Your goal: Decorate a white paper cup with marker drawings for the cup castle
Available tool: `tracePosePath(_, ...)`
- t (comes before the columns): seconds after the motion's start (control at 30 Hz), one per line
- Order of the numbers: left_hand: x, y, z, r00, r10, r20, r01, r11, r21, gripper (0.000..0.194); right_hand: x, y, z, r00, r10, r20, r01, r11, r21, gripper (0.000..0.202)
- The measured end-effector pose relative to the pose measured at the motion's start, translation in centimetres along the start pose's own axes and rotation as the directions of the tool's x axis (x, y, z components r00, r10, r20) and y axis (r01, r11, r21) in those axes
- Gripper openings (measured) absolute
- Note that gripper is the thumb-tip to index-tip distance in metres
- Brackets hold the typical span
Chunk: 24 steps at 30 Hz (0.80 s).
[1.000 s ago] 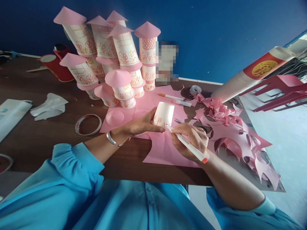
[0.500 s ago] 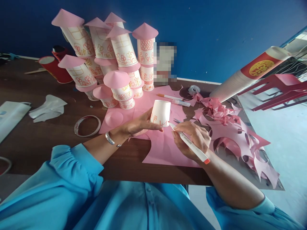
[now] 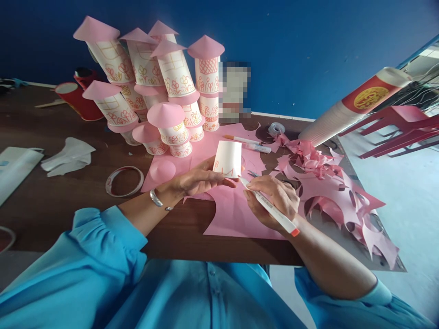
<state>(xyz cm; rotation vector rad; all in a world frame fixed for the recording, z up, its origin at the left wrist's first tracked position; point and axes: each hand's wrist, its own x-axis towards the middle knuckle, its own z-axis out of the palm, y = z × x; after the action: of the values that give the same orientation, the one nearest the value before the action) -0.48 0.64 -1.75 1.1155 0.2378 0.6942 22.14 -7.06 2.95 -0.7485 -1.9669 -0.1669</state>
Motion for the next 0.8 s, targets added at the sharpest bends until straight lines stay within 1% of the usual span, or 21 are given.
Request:
tracePosePath(0.13,0.1,-0.2,-0.3,1.0,-0.008,-0.015,0.008,1.0,0.018,0.04,0.1,0.0,0.1,1.0,-0.006,-0.007,0.006,1.0,-0.005,0.011)
tracePosePath(0.27,0.2,0.3,0.2,1.0,-0.011,-0.017,0.012,0.999,0.045,0.042,0.1,0.0,0.2,1.0,-0.015,-0.011,0.015,1.0,0.001,0.01)
tracePosePath(0.4,0.3,1.1,1.1,0.995,-0.056,-0.087,0.062,0.996,0.068,0.044,0.0,0.0,0.1,1.0,-0.013,-0.007,0.013,1.0,0.009,0.012)
tracePosePath(0.5,0.5,1.3,1.5,0.985,-0.1,-0.138,0.12,0.982,0.145,0.047,-0.1,0.0,0.2,1.0,-0.003,-0.001,0.003,1.0,0.019,0.015)
tracePosePath(0.63,0.7,1.1,1.5,0.982,-0.13,-0.138,0.156,0.967,0.201,0.055,-0.1,-0.1,0.3,1.0,0.006,0.016,-0.006,1.0,0.021,0.015)
tracePosePath(0.8,0.8,1.0,1.4,0.984,-0.132,-0.123,0.156,0.964,0.215,0.052,-0.1,0.0,0.5,1.0,-0.009,0.029,0.009,1.0,0.023,0.013)
